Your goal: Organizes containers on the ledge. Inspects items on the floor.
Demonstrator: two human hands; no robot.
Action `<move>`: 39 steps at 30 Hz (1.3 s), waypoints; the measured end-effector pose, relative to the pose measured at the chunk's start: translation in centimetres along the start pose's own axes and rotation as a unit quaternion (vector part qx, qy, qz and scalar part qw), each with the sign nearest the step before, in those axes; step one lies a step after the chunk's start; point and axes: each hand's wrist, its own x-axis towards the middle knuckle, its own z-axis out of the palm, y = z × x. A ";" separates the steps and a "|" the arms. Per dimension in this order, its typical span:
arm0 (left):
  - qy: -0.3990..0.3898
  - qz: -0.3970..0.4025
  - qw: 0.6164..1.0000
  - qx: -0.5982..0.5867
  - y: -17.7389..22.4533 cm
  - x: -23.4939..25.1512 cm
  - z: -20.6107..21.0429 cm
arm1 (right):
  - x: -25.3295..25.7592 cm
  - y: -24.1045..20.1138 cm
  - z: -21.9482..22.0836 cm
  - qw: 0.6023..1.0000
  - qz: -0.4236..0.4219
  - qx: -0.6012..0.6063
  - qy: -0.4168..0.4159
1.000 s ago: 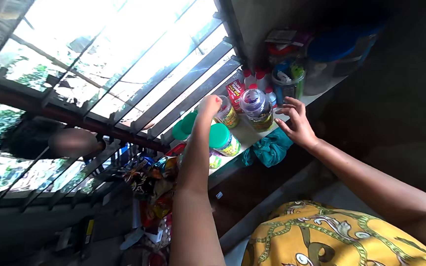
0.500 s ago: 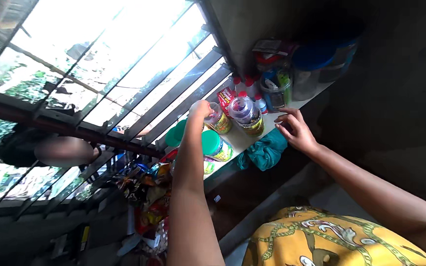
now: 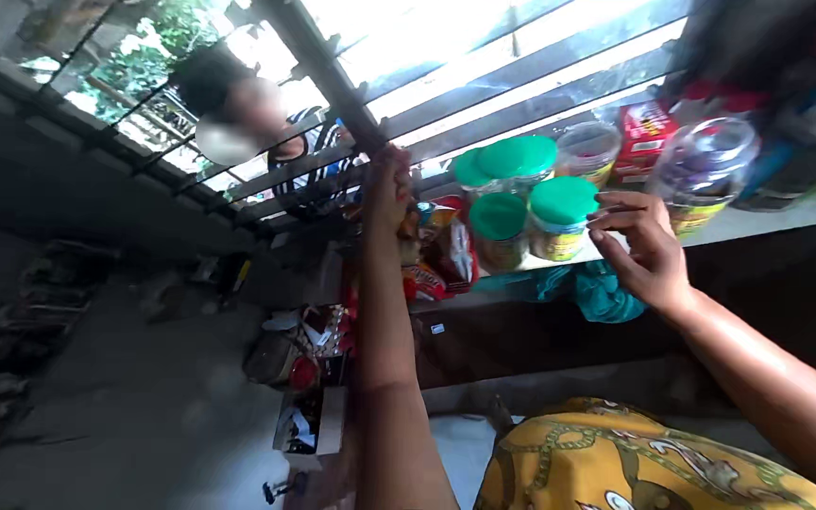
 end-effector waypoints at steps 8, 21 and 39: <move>0.194 -0.071 0.978 -0.023 0.9 6.9 -17.9 | 2.3 -7.7 9.9 0.999 -0.015 0.052 -0.009; 0.113 0.047 0.841 0.527 0.6 17.6 -21.9 | 1.0 -10.0 12.5 0.996 0.058 0.052 -0.045; -0.146 0.009 0.759 0.634 -0.4 26.5 -21.9 | -1.3 -7.9 13.2 0.987 0.153 0.022 -0.048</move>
